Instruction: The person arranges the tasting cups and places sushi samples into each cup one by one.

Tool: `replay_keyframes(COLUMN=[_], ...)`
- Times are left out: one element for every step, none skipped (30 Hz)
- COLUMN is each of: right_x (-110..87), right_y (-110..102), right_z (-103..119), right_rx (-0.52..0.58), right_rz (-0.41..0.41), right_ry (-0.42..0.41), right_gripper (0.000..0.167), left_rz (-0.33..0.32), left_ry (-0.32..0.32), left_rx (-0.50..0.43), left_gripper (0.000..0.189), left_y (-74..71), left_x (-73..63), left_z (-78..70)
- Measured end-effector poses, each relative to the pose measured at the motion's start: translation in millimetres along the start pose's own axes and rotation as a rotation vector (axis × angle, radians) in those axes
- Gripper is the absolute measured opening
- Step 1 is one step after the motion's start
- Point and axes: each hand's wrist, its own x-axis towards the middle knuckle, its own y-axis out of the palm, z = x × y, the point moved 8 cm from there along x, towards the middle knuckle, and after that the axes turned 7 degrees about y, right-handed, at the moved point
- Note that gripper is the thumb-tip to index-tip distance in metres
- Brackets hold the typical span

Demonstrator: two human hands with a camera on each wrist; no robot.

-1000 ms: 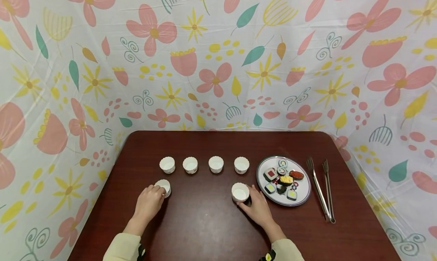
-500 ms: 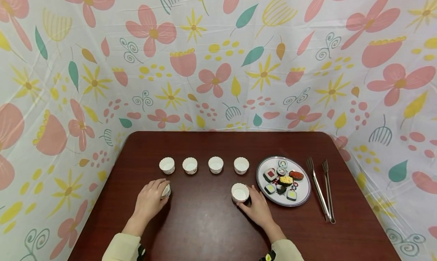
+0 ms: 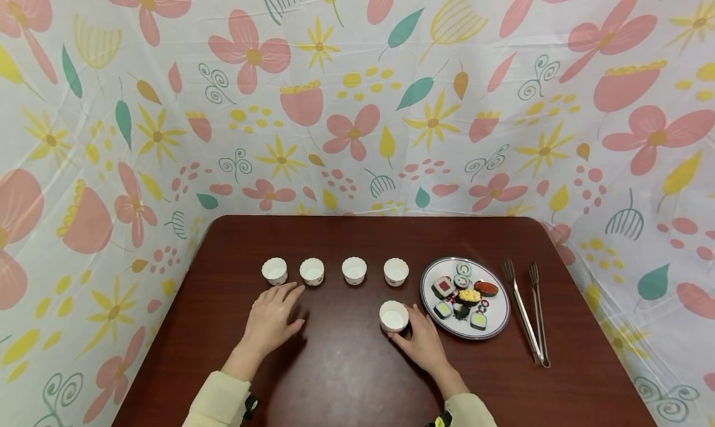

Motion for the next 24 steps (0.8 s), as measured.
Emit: replay_keyframes(right_x=[-0.2, -0.4, -0.5, -0.5, -0.5, -0.6, -0.5, -0.6, -0.7, -0.7, -0.8, -0.8, -0.7, -0.8, -0.7, -0.7, -0.7, -0.8, -0.8, -0.9, -0.8, -0.8, -0.7, -0.6], right_y=[0.2, 0.2, 0.1, -0.1, -0.5, -0.8, -1.1, -1.5, -1.7, -2.0, -2.2, -2.3, -2.3, -2.2, -2.2, -1.9, -1.6, -1.4, -1.1, -0.8, -0.5, -0.2, 0.1, 0.4], right_z=[-0.3, -0.4, -0.5, -0.6, -0.4, -0.3, -0.1, 0.2, 0.7, 1.0, 1.3, 1.4, 1.3, 1.2, 1.0, 0.7, 0.3, 0.0, -0.4, -0.7, -1.1, -1.5, -2.0, -2.3], right_rx=[-0.001, -0.003, -0.003, -0.002, 0.001, 0.000, 0.002, 0.002, 0.002, 0.002, 0.003, 0.004, 0.006, 0.005, 0.006, 0.006, 0.004, 0.003, 0.001, -0.001, 0.000, 0.000, 0.001, 0.002], right_rz=[0.001, 0.000, -0.001, -0.003, -0.005, -0.008, -0.010, -0.012, -0.013, -0.014, -0.016, -0.016, -0.016, -0.017, -0.016, -0.016, -0.016, -0.016, -0.016, -0.016, -0.016, -0.015, -0.013, -0.012], right_ry=[0.001, 0.001, 0.001, 0.002, 0.001, -0.001, -0.001, -0.003, -0.005, -0.007, -0.009, -0.010, -0.010, -0.010, -0.009, -0.009, -0.008, -0.007, -0.005, -0.004, -0.003, -0.001, 0.002, 0.003], right_gripper=[0.070, 0.070, 0.070, 0.069, 0.069, 0.069, 0.069, 0.069, 0.069, 0.069, 0.069, 0.069, 0.069, 0.070, 0.070, 0.070, 0.070, 0.070, 0.070, 0.070, 0.070, 0.070, 0.070, 0.070], left_rz=[-0.001, -0.005, -0.004, -0.007, -0.013, -0.015, -0.015, -0.015, -0.008, -0.001, 0.007, 0.017, 0.024, 0.032, 0.039, 0.042, 0.040, 0.039, 0.031, 0.028, 0.024, 0.021, 0.019, 0.016], left_ry=[0.006, 0.014, 0.021, 0.029, 0.038, 0.046, 0.054, 0.061, 0.065, 0.071, 0.077, 0.081, 0.087, 0.094, 0.101, 0.109, 0.116, 0.125, 0.136, 0.147, 0.157, 0.166, 0.175, 0.186], left_rx=[-0.007, -0.014, -0.018, -0.026, -0.032, -0.035, -0.039, -0.043, -0.047, -0.050, -0.053, -0.055, -0.058, -0.058, -0.061, -0.062, -0.064, -0.062, -0.061, -0.058, -0.060, -0.059, -0.060, -0.063], left_gripper=[0.068, 0.068, 0.067, 0.066, 0.064, 0.063, 0.062, 0.061, 0.059, 0.057, 0.055, 0.054, 0.052, 0.051, 0.049, 0.049, 0.048, 0.048, 0.048, 0.048, 0.048, 0.048, 0.047, 0.047], left_y=[0.5, 1.0, 1.1, 1.6, 2.0, 2.2, 3.0, 3.9, 4.6, 5.9, 7.0, 8.3, 9.8, 11.0, 11.9, 12.7, 13.7, 14.9, 16.3, 17.4, 18.5, 19.7, 21.0, 22.3], left_x=[3.2, 6.6, 10.1, 13.7, 17.1, 20.6, 24.0, 27.3, 30.8, 34.0, 37.2, 40.5, 43.8, 46.9, 50.3, 53.5, 56.7, 59.9, 62.7, 65.6, 68.4, 70.8, 73.1, 75.4], left_z=[-3.1, -6.2, -9.6, -13.0, -16.7, -20.5, -24.1, -27.7, -31.4, -35.0, -38.8, -42.4, -46.0, -49.8, -53.8, -57.8, -61.9, -66.0, -70.4, -75.0, -79.8, -84.6, -89.5, -94.7])
